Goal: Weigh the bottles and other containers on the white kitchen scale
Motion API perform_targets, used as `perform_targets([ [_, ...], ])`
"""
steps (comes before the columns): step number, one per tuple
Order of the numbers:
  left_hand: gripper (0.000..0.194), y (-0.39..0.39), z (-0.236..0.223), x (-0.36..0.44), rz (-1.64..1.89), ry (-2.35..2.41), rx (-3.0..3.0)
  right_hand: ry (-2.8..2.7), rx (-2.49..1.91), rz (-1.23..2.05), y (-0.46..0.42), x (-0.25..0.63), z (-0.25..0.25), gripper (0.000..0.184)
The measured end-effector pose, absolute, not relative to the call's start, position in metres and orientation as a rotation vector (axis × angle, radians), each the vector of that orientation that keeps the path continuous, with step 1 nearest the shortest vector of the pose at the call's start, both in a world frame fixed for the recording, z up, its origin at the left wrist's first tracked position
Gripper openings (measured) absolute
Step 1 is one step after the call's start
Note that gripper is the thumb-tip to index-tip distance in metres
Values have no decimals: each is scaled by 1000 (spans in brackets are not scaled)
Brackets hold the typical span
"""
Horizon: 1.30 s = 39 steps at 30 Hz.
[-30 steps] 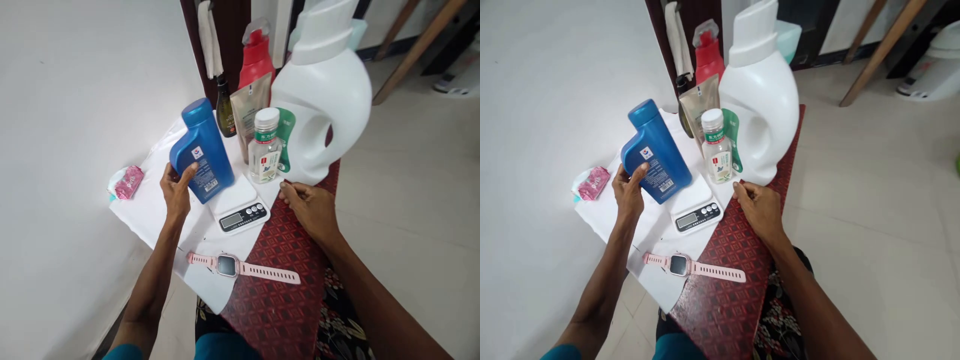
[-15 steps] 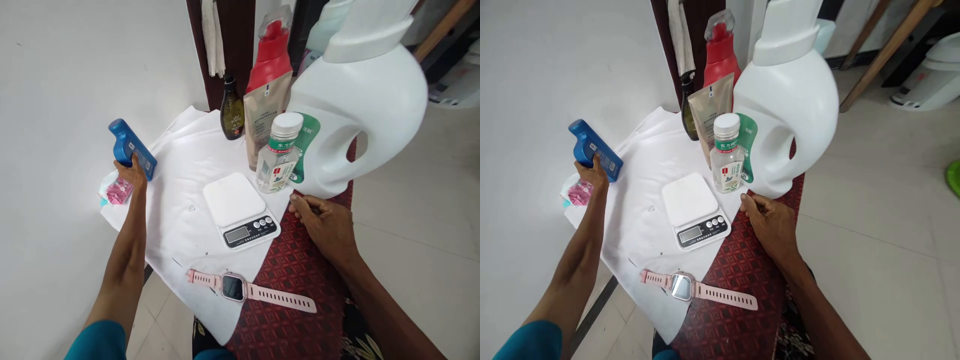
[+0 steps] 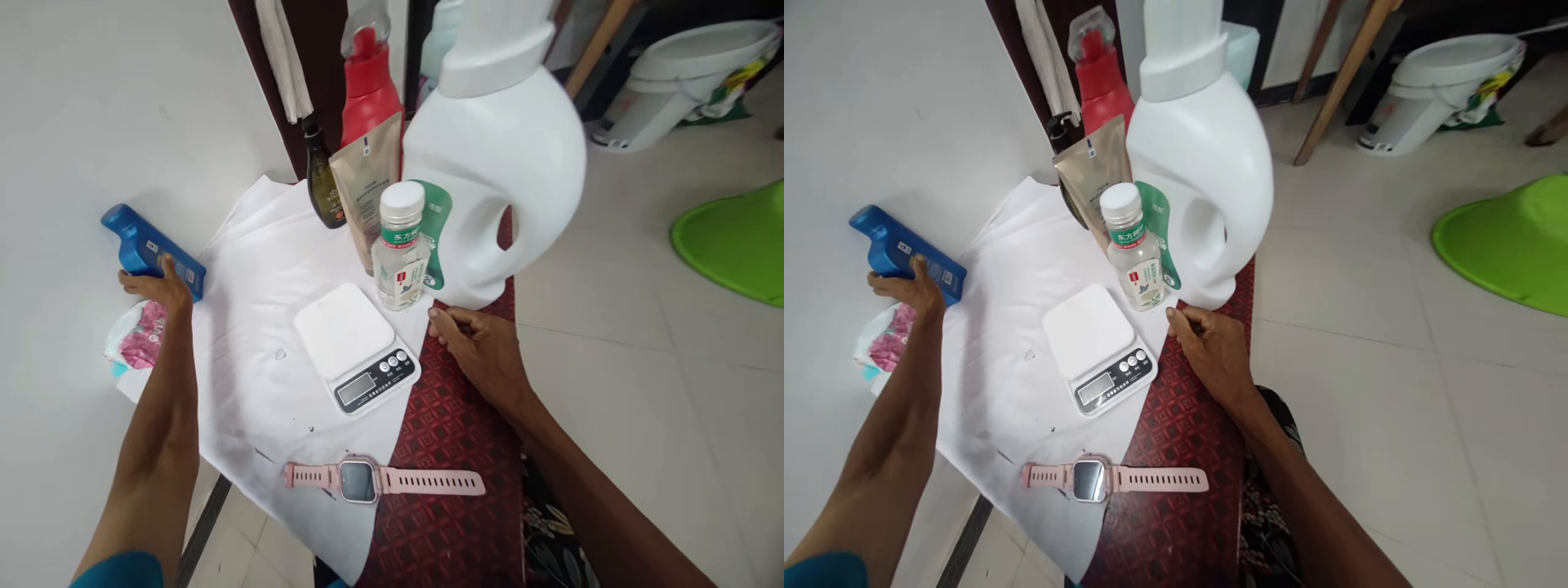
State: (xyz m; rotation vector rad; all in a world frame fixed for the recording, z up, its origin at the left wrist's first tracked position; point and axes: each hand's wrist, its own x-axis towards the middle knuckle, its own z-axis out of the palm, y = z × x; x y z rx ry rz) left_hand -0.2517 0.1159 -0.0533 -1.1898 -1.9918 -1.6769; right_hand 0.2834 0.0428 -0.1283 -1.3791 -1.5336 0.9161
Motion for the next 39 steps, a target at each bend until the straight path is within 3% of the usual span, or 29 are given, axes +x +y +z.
perform_targets([
  [3, 117, 105, -48, -194, -1571, -1885, -990, -1532, -1359, 917, 45, 283, -131, 48],
  [4, 116, 100, -48, -165, -1531, -1847, -1089, -1530, -1349, 916, 45, 283, -132, 47],
  [9, 71, 67, -59, 10, -1612, -1847, -1950, -1512, -1279, 915, 45, 282, -132, 47],
  [14, 77, 63, -66, 104, -1536, -1887, -2162, -1512, -1219, 919, 43, 282, -128, 47],
  [21, 71, 78, -64, 111, -1682, -2121, -2037, -1502, -1157, 916, 43, 283, -125, 46],
  [27, 73, 52, -31, 93, -1895, -1874, -1971, -1509, -1176, 936, 42, 285, -122, 44],
  [32, 72, 14, -5, 61, -1692, -1882, -1944, -1510, -1184, 936, 41, 286, -120, 44],
  [39, 69, -14, -28, 42, -1673, -2037, -1898, -1535, -1229, 902, 40, 284, -123, 44],
])
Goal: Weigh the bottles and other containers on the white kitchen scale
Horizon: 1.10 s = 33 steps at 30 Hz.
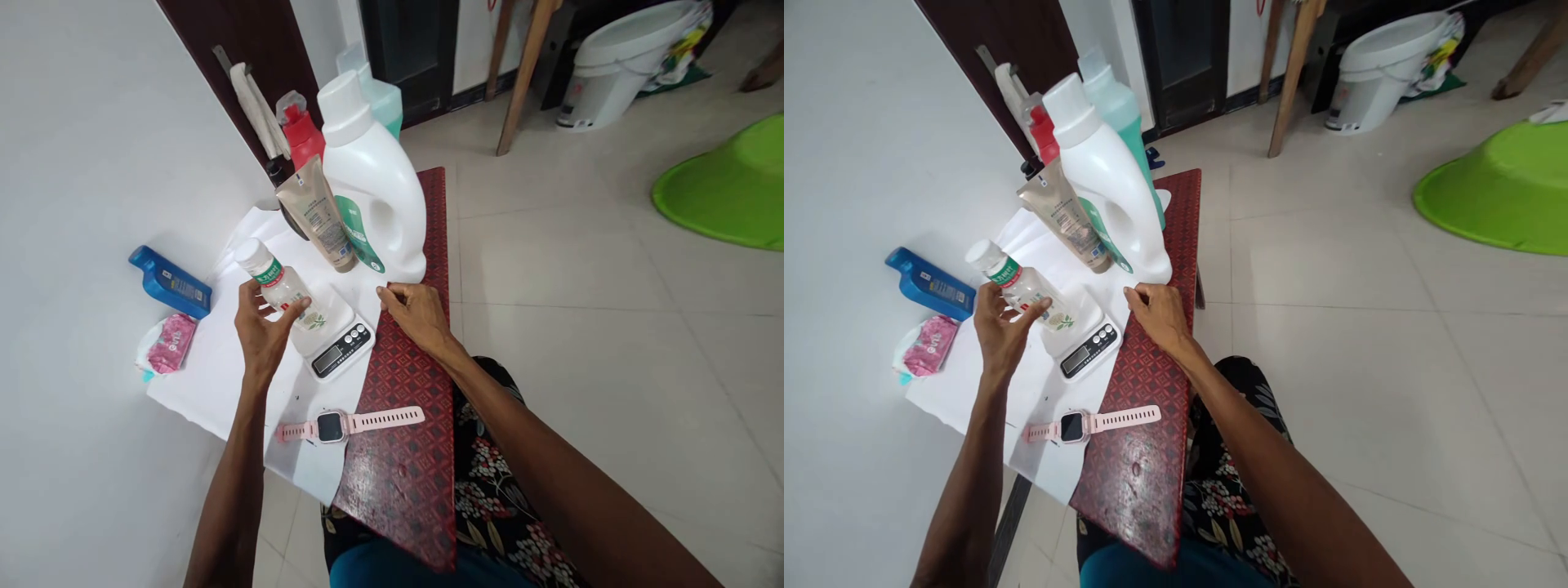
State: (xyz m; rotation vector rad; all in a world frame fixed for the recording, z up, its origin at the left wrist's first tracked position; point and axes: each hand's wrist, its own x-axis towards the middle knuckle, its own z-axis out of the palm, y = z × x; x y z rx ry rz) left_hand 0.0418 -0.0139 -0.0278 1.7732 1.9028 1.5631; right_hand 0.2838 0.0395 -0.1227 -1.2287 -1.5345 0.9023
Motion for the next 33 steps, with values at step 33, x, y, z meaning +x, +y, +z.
perform_targets([
  [33, 63, -25, -67, 29, 1541, 1823, 1564, -1583, -1346, 872, 39, 283, -129, 57],
])
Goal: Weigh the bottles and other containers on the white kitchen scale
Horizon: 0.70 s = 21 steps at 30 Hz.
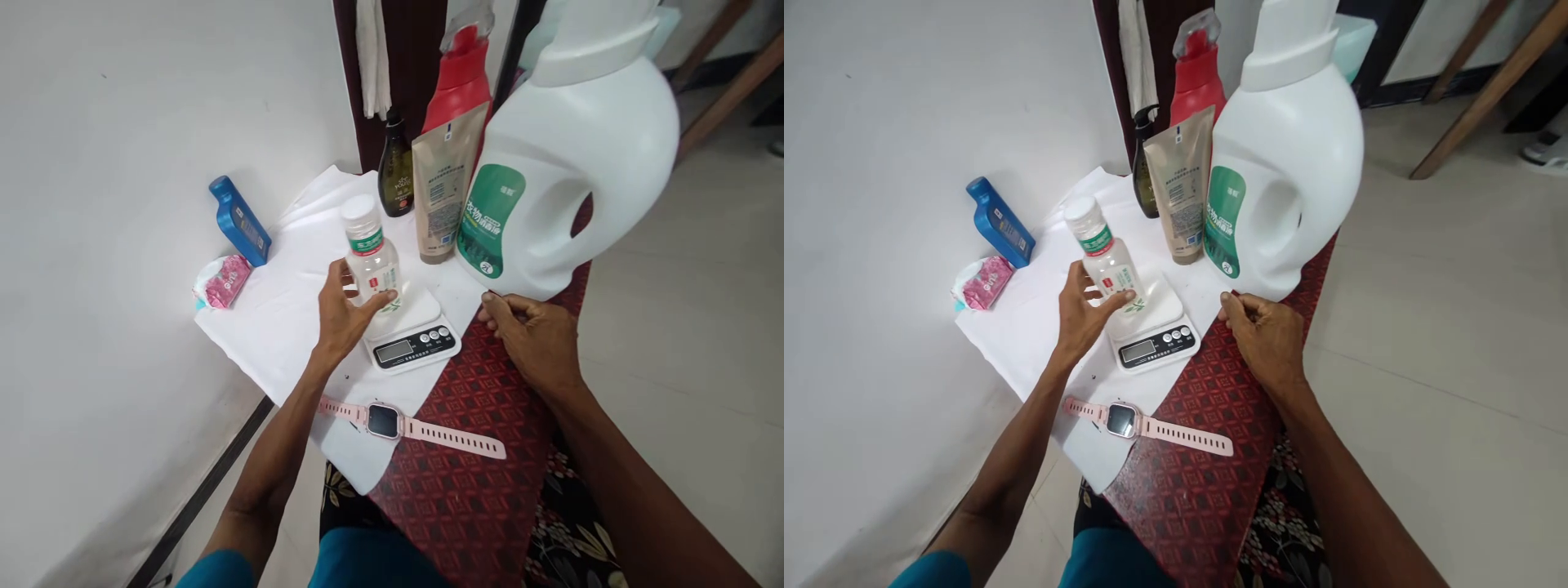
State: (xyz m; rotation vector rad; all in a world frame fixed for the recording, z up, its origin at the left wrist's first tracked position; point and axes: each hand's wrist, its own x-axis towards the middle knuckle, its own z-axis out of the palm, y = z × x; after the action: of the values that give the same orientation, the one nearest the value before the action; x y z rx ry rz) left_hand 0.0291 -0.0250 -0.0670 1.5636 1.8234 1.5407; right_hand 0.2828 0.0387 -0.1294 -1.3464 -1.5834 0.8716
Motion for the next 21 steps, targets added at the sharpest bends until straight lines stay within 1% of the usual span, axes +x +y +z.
perform_targets([
  [4, 64, -35, -68, -25, 1751, 2020, 1414, -1585, -1350, 871, 40, 283, -131, 59],
  [7, 61, -41, -61, -86, 1809, 2304, 1313, -1586, -1364, 873, 41, 282, -132, 57],
  [10, 61, -42, -53, -142, 1667, 2642, 1144, -1605, -1363, 871, 41, 282, -130, 58],
  [13, 60, -37, -50, -182, 1463, 2849, 969, -1606, -1350, 858, 40, 281, -127, 62],
  [17, 62, -20, -54, -209, 1411, 2937, 832, -1607, -1350, 860, 39, 281, -125, 61],
  [21, 62, 2, -56, -215, 1389, 2956, 795, -1591, -1359, 869, 41, 282, -129, 50],
])
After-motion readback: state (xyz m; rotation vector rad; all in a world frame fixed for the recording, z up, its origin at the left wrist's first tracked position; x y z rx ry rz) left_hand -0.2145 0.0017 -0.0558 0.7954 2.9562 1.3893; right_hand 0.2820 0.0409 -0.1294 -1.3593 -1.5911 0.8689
